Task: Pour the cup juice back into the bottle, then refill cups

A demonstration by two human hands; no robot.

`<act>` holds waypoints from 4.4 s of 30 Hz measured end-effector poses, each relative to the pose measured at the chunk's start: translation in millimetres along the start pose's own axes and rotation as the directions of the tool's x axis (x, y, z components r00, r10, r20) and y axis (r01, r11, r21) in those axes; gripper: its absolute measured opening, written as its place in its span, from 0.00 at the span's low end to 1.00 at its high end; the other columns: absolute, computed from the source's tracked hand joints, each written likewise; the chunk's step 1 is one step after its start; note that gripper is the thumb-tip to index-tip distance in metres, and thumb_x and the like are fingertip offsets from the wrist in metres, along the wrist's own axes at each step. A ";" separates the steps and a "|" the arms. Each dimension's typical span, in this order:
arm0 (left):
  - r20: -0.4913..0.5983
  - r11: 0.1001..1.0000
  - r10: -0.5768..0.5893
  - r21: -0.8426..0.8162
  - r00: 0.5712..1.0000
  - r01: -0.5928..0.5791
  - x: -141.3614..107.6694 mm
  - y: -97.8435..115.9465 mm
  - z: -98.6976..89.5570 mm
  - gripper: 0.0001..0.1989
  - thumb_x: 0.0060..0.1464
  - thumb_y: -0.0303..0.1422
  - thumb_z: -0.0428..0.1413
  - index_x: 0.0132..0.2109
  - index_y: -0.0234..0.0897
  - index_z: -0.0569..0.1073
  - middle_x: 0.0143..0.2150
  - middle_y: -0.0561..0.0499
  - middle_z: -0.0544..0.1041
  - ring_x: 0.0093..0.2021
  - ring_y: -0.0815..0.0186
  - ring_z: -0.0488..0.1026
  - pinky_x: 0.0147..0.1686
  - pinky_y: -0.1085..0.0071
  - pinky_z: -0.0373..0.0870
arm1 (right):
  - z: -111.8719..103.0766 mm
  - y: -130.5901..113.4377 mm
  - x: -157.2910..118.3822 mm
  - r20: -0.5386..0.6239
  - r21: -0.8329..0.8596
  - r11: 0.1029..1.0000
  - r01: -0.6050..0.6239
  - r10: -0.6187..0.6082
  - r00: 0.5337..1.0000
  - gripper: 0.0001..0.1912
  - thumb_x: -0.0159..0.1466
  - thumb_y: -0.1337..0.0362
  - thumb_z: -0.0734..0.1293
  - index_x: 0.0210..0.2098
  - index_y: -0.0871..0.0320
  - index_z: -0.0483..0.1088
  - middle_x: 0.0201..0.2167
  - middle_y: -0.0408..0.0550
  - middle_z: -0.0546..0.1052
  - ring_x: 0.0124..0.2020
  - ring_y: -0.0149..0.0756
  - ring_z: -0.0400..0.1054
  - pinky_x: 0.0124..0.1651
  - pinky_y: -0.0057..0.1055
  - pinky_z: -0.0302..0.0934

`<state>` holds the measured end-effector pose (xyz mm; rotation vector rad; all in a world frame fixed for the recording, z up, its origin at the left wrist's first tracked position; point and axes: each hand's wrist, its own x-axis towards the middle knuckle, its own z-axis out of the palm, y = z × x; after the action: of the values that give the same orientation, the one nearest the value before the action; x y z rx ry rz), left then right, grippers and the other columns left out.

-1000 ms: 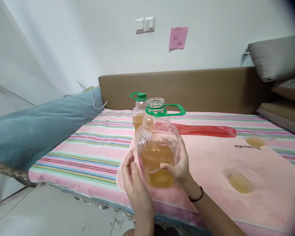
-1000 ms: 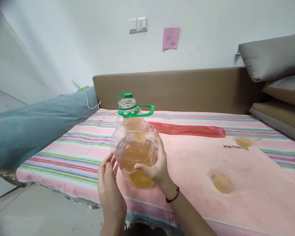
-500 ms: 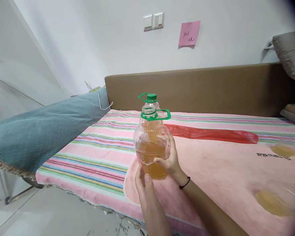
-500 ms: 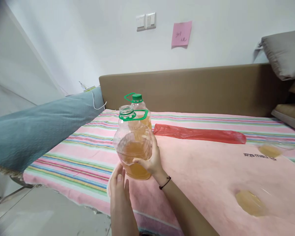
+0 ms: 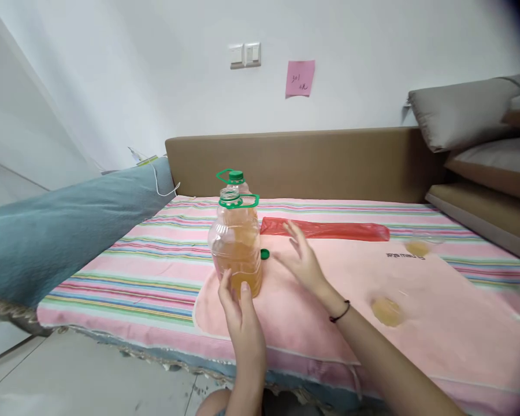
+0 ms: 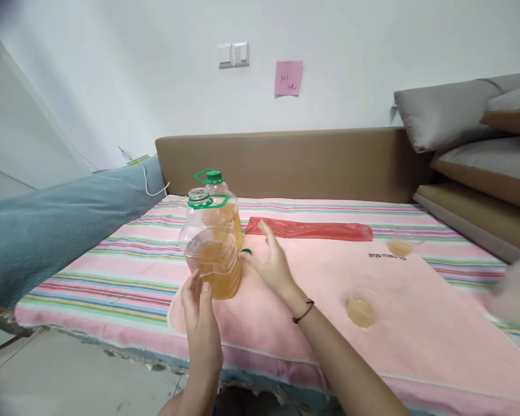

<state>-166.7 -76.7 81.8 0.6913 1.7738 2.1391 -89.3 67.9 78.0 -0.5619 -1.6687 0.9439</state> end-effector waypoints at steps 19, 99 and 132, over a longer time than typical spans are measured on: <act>0.738 0.984 0.016 0.109 0.674 -0.143 -64.0 -39.2 101.8 0.14 0.56 0.36 0.54 0.48 0.38 0.72 0.52 0.43 0.75 0.49 0.58 0.73 0.54 0.55 0.68 | -271.4 36.8 -131.1 -0.264 -0.318 0.877 -0.360 0.283 0.922 0.13 0.55 0.57 0.71 0.36 0.57 0.76 0.28 0.47 0.78 0.30 0.38 0.72 0.36 0.36 0.67; 0.939 0.664 0.199 0.080 0.280 -0.743 -84.0 -76.3 138.0 0.18 0.64 0.36 0.47 0.58 0.41 0.70 0.57 0.44 0.75 0.56 0.58 0.74 0.54 0.59 0.75 | -383.8 75.4 -98.4 -0.673 -0.318 0.856 -0.407 0.098 0.733 0.29 0.53 0.54 0.72 0.53 0.55 0.69 0.57 0.56 0.73 0.58 0.48 0.67 0.58 0.48 0.65; 0.979 0.974 0.122 -0.150 0.165 0.168 -236.7 -59.6 454.1 0.48 0.31 0.29 0.71 0.59 0.39 0.57 0.59 0.38 0.69 0.62 0.53 0.65 0.62 0.55 0.57 | -476.0 -16.3 -120.4 -0.045 -0.992 -0.099 -0.075 -0.271 0.962 0.07 0.63 0.72 0.68 0.36 0.57 0.77 0.41 0.51 0.77 0.46 0.46 0.62 0.44 0.38 0.56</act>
<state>266.4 199.9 40.6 1.5071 0.6995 1.1192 400.1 110.5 69.2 -1.4635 -1.8930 -0.8603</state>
